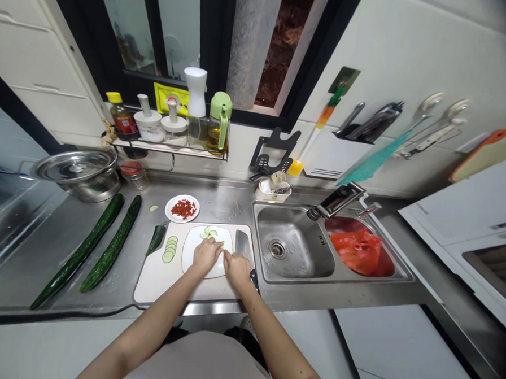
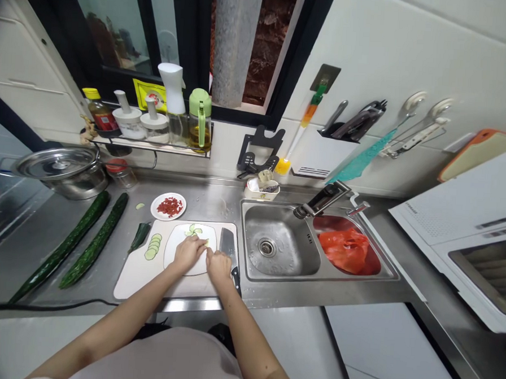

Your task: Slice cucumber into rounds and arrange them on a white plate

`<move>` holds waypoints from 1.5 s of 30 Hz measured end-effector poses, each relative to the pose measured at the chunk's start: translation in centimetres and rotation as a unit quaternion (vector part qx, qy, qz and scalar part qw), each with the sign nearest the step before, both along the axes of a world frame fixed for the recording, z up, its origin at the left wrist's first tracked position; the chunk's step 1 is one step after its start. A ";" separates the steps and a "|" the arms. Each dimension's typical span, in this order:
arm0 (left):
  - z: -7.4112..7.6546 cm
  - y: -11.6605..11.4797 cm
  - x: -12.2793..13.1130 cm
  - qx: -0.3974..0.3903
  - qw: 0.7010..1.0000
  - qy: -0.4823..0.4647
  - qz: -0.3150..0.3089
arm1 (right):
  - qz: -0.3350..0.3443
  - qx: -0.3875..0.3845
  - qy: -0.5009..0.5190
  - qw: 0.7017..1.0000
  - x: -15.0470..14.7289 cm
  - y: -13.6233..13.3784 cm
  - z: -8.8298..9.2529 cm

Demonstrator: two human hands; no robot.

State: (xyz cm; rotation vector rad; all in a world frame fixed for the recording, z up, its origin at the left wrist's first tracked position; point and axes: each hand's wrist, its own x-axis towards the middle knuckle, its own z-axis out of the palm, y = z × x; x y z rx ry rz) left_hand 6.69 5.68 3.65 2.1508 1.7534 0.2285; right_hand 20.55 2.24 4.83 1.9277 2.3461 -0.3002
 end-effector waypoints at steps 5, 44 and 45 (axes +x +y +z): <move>0.0 0.2 0.0 0.004 1.000 -0.013 0.007 | -0.010 0.003 -0.001 1.000 -0.1 0.1 0.0; 0.6 0.1 0.2 -0.023 0.998 -0.045 0.030 | -0.031 -0.014 0.016 0.999 -0.3 0.2 0.2; 0.6 0.1 0.2 -0.022 0.998 -0.044 0.030 | -0.034 -0.015 0.015 0.999 -0.3 0.2 0.2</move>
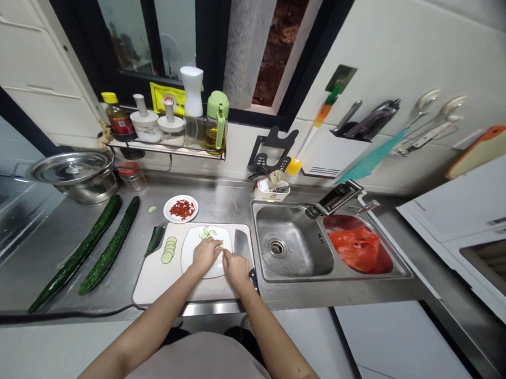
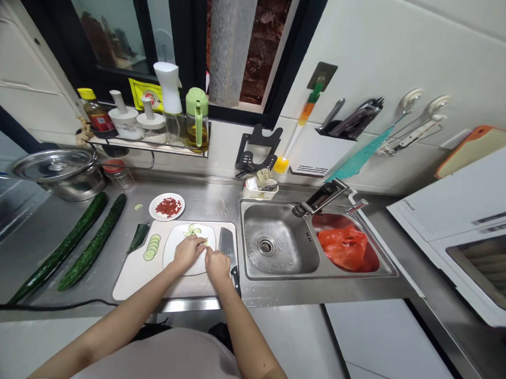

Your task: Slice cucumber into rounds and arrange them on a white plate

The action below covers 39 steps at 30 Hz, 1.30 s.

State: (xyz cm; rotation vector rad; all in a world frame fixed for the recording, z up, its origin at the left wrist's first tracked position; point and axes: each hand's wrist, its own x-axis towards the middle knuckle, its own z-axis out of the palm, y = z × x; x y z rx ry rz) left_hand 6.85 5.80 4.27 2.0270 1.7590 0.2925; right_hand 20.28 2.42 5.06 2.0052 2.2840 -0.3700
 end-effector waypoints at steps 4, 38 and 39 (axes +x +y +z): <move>0.1 0.0 0.0 -0.004 1.000 0.004 -0.002 | -0.001 0.000 -0.004 1.000 0.0 0.0 0.0; -0.6 0.2 0.3 -0.017 0.996 -0.063 0.063 | -0.044 0.009 0.034 0.998 1.0 -0.4 1.1; -0.6 0.2 0.3 -0.014 0.996 -0.065 0.063 | -0.038 0.008 0.036 0.999 1.0 -0.4 1.1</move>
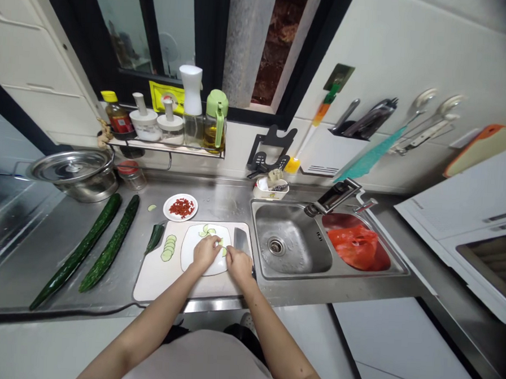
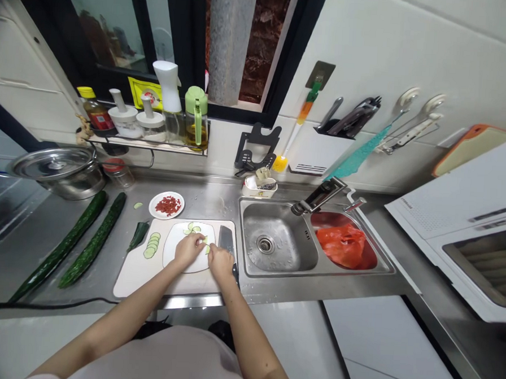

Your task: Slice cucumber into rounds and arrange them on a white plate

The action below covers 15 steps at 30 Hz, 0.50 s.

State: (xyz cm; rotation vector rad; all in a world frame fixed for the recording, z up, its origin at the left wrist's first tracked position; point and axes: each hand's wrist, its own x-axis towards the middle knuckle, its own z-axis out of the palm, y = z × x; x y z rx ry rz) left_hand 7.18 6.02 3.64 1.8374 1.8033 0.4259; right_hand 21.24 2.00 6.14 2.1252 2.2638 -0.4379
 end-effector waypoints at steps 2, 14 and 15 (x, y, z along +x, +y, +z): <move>0.0 0.0 0.1 0.003 1.000 -0.003 0.001 | 0.009 0.001 0.004 1.000 0.0 0.0 0.0; 1.1 -2.3 -4.3 0.020 0.990 -0.104 0.088 | -0.004 0.042 0.047 0.998 -0.1 -0.5 -0.2; 1.0 -2.9 -5.0 0.020 0.988 -0.111 0.103 | -0.006 0.050 0.055 0.997 0.0 -0.8 -0.2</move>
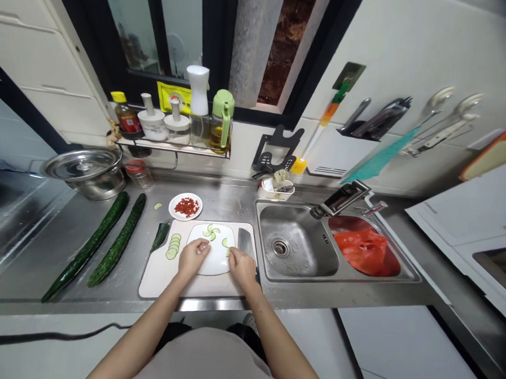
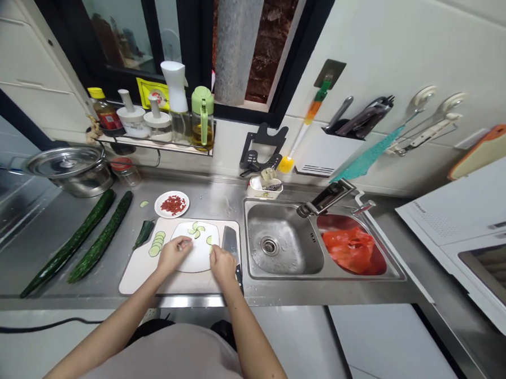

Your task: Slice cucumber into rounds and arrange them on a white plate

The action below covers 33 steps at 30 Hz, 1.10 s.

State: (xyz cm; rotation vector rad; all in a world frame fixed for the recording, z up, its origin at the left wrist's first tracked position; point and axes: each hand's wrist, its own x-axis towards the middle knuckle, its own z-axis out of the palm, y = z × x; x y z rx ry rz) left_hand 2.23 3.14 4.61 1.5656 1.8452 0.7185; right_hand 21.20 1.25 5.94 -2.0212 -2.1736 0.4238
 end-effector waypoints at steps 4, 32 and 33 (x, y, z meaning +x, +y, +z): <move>-0.9 -2.4 -2.7 -0.010 0.999 -0.015 0.032 | -0.012 0.048 0.050 0.998 0.1 -1.1 0.0; -1.4 -3.7 -8.6 -0.128 0.962 0.156 0.186 | -0.024 0.065 0.127 0.989 0.9 -2.8 -0.3; -1.4 -3.6 -8.4 -0.128 0.961 0.156 0.187 | -0.024 0.063 0.125 0.990 0.9 -2.8 -0.3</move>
